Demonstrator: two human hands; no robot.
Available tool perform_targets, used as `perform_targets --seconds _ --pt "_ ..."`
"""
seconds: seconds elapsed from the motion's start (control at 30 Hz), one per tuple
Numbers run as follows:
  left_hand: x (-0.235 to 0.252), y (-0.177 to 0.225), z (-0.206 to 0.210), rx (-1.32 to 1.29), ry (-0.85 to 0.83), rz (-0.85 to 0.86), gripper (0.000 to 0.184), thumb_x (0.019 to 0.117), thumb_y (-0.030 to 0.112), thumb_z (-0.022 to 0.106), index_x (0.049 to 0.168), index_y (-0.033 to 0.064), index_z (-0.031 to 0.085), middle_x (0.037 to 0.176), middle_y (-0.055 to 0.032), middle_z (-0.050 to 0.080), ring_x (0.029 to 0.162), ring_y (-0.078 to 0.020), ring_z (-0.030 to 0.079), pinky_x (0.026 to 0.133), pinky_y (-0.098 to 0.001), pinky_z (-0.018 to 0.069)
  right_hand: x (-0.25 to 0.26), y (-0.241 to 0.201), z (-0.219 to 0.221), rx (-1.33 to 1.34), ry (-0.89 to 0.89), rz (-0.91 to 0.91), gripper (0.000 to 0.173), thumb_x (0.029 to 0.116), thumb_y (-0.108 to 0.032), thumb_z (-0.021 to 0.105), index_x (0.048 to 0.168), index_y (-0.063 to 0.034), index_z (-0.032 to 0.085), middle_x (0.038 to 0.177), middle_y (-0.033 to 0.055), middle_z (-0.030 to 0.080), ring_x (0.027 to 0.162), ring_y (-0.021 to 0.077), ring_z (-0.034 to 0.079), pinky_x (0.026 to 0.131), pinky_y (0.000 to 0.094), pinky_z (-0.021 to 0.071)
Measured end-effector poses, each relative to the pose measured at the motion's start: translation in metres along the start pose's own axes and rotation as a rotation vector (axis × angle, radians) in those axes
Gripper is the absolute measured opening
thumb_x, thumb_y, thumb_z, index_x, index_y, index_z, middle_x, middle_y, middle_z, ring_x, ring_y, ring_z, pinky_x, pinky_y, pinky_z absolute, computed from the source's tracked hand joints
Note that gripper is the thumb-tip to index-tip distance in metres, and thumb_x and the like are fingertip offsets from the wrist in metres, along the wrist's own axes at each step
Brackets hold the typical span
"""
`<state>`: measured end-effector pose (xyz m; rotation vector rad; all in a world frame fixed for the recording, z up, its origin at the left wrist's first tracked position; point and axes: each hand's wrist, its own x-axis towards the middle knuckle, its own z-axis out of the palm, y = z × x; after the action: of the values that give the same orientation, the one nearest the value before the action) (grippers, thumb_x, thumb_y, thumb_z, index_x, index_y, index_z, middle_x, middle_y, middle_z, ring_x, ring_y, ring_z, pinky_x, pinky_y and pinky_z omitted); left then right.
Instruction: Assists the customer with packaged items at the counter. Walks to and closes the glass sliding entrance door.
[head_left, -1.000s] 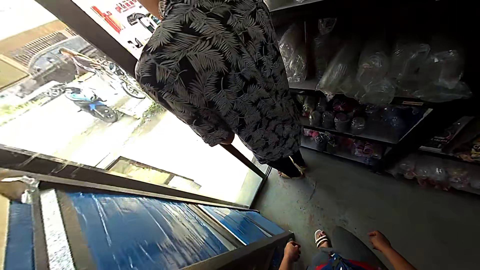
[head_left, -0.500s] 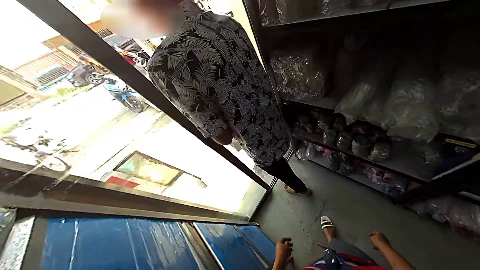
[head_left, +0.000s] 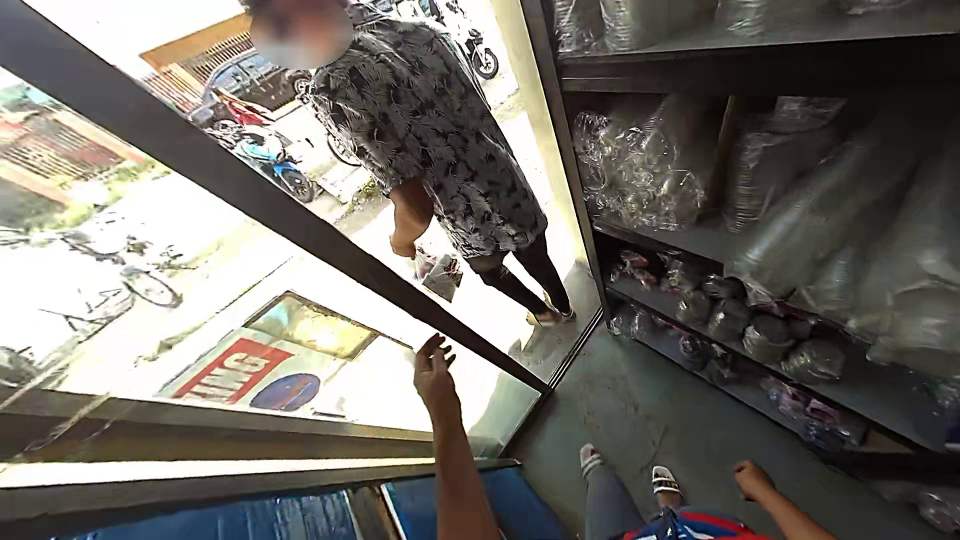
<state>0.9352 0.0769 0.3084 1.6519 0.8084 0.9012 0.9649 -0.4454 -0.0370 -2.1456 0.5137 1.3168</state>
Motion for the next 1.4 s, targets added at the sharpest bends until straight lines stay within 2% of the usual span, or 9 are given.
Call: perform_targets --seconds 0.23,0.33,0.43,0.53,0.67,0.83,0.93,1.0,1.4 --pt "0.077 0.007 -0.017 0.159 0.149 0.134 0.055 0.1005 0.008 0.046 0.152 -0.0077 0.035 0.156 -0.0291 0.038 0.137 -0.0315 0.049 0.107 -0.0416 0.046 0.026 -0.069 0.005 -0.182 -0.066 0.1 0.036 0.1038 -0.006 0.05 0.135 0.0127 0.055 0.142 0.0302 0.055 0.134 0.0386 0.054 0.111 0.0506 0.0429" --pt "0.096 -0.003 -0.013 0.252 0.136 0.185 0.062 0.0992 0.003 0.05 0.155 -0.0102 0.027 0.156 -0.0335 0.034 0.142 -0.0361 0.043 0.112 -0.0399 0.0417 0.045 -0.133 0.014 -0.101 -0.009 0.117 0.036 0.1048 -0.006 0.049 0.134 0.0133 0.055 0.141 0.031 0.055 0.132 0.0386 0.056 0.11 0.0499 0.0448" --pt "0.104 -0.014 0.001 0.28 0.138 0.239 0.062 0.0941 0.001 0.051 0.151 -0.0147 0.029 0.153 -0.0362 0.036 0.139 -0.037 0.045 0.107 -0.0402 0.0458 0.05 -0.229 0.029 -0.095 -0.009 0.024 0.037 0.1057 -0.007 0.047 0.136 0.013 0.053 0.141 0.0324 0.054 0.131 0.0407 0.057 0.109 0.0516 0.0447" --pt "0.102 -0.024 0.006 0.295 0.159 0.26 0.061 0.0913 0.002 0.051 0.147 -0.0171 0.034 0.151 -0.0384 0.036 0.136 -0.0374 0.047 0.104 -0.041 0.0484 0.051 -0.345 0.055 -0.098 -0.025 -0.189 0.037 0.1039 -0.007 0.052 0.136 0.012 0.055 0.137 0.0345 0.056 0.127 0.0448 0.058 0.108 0.0553 0.0451" --pt "0.109 -0.035 0.007 0.227 0.243 0.279 0.05 0.0898 -0.001 0.048 0.135 -0.0223 0.042 0.139 -0.0365 0.047 0.128 -0.0247 0.053 0.102 -0.032 0.049 0.004 -0.53 0.102 -0.019 -0.168 -0.657 0.042 0.1003 -0.004 0.055 0.14 0.007 0.052 0.132 0.0316 0.059 0.12 0.0425 0.06 0.105 0.0533 0.0471" --pt "0.116 -0.043 -0.003 0.198 0.272 0.326 0.036 0.0907 -0.005 0.043 0.124 -0.0167 0.053 0.118 -0.0142 0.063 0.114 -0.0011 0.058 0.099 -0.021 0.0499 -0.13 -0.681 0.166 0.132 -0.756 -1.142 0.042 0.1083 -0.023 0.045 0.135 0.0087 0.052 0.131 0.0243 0.061 0.12 0.027 0.061 0.104 0.0415 0.0486" --pt "0.121 -0.043 -0.003 0.147 0.321 0.326 0.029 0.0936 -0.006 0.04 0.115 -0.0056 0.06 0.11 0.0035 0.067 0.108 0.0053 0.062 0.098 -0.0198 0.0523 -0.183 -0.702 0.186 -0.067 -1.105 -1.203 0.053 0.1119 -0.035 0.028 0.119 0.0058 0.061 0.109 0.0115 0.065 0.101 0.0106 0.061 0.094 0.033 0.0492" --pt "0.123 -0.043 0.001 0.112 0.374 0.327 0.028 0.0983 -0.004 0.039 0.11 0.0025 0.063 0.104 0.0107 0.067 0.105 0.0052 0.063 0.096 -0.0209 0.0541 -0.191 -0.703 0.187 -0.188 -1.19 -1.133 0.063 0.1111 -0.043 0.02 0.113 0.0036 0.062 0.098 0.0076 0.065 0.091 0.0073 0.061 0.086 0.0325 0.0512" --pt "0.135 -0.053 0.05 0.044 0.566 0.402 0.04 0.1005 -0.002 0.034 0.1 0.0167 0.069 0.096 0.0172 0.067 0.098 0.0039 0.064 0.091 -0.0186 0.0545 -0.178 -0.713 0.162 -0.202 -1.257 -1.152 0.064 0.1104 -0.038 0.012 0.108 0.0001 0.062 0.093 0.0029 0.063 0.088 0.0036 0.06 0.083 0.0287 0.0508"
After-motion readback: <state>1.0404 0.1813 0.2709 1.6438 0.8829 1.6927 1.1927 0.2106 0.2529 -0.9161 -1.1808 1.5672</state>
